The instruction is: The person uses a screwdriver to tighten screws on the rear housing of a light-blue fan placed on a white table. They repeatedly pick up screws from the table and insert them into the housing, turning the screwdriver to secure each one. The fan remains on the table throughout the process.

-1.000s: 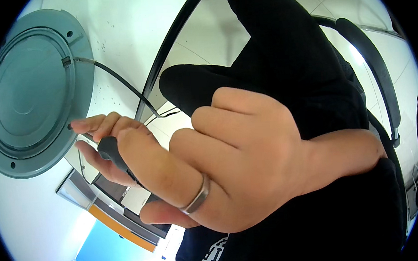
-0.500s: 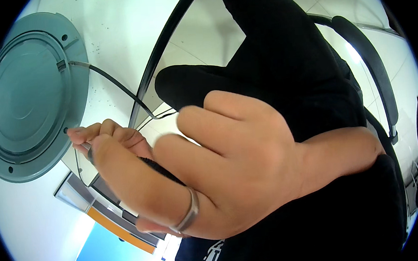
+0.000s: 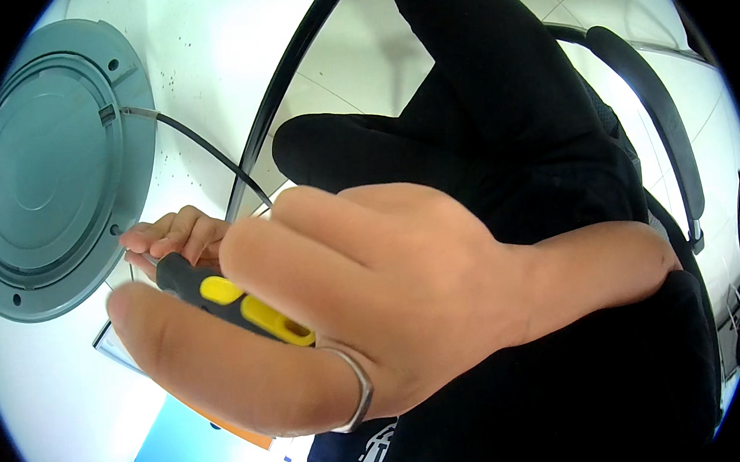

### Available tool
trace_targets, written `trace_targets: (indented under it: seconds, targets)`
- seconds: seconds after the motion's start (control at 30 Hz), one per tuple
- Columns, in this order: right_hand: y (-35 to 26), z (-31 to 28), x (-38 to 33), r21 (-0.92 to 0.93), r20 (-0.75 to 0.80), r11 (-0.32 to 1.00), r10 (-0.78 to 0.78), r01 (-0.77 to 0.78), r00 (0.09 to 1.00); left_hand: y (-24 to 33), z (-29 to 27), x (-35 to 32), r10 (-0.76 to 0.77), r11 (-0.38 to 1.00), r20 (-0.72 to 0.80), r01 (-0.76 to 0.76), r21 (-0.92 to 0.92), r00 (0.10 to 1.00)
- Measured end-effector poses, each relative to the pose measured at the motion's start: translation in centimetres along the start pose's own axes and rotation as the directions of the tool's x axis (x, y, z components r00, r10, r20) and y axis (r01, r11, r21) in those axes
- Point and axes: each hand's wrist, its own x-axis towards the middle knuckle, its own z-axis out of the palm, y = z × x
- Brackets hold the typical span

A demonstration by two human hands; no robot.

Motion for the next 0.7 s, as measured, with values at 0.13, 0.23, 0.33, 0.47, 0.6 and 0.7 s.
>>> trace_targets:
  seconds: [0.13, 0.23, 0.33, 0.47, 0.6, 0.7]
  targets:
    - [-0.3, -0.8, -0.1, -0.065, 0.176, 0.998, 0.004, 0.007, 0.984, -0.8, 0.2, 0.5, -0.038, 0.999, 0.014, 0.038, -0.003, 0.999]
    - [-1.2, -1.6, 0.1, -0.006, 0.307, 0.995, 0.099, -0.102, 0.947, -0.1, 0.2, -0.1, -0.003, 1.000, 0.008, 0.003, -0.014, 1.000]
    - [-0.5, 0.1, -0.1, -0.023, 0.078, 0.998, 0.068, -0.066, 0.995, -0.2, 0.3, -0.1, -0.012, 1.000, 0.016, 0.012, -0.004, 1.000]
    - [0.3, 0.0, 0.3, -0.151, 0.144, 0.983, -0.084, 0.105, 0.986, -0.3, -0.1, 0.0, -0.004, 1.000, 0.014, 0.004, -0.010, 1.000]
    - [-0.6, -1.5, 0.4, -0.009, 0.385, 0.998, 0.063, -0.065, 0.921, 0.0, -0.4, -0.3, -0.003, 1.000, 0.010, 0.003, -0.001, 1.000]
    - [-0.9, -2.0, 0.4, -0.020, 0.367, 0.991, 0.132, -0.134, 0.921, 0.2, -0.3, 0.0, -0.009, 1.000, 0.023, 0.009, 0.014, 1.000]
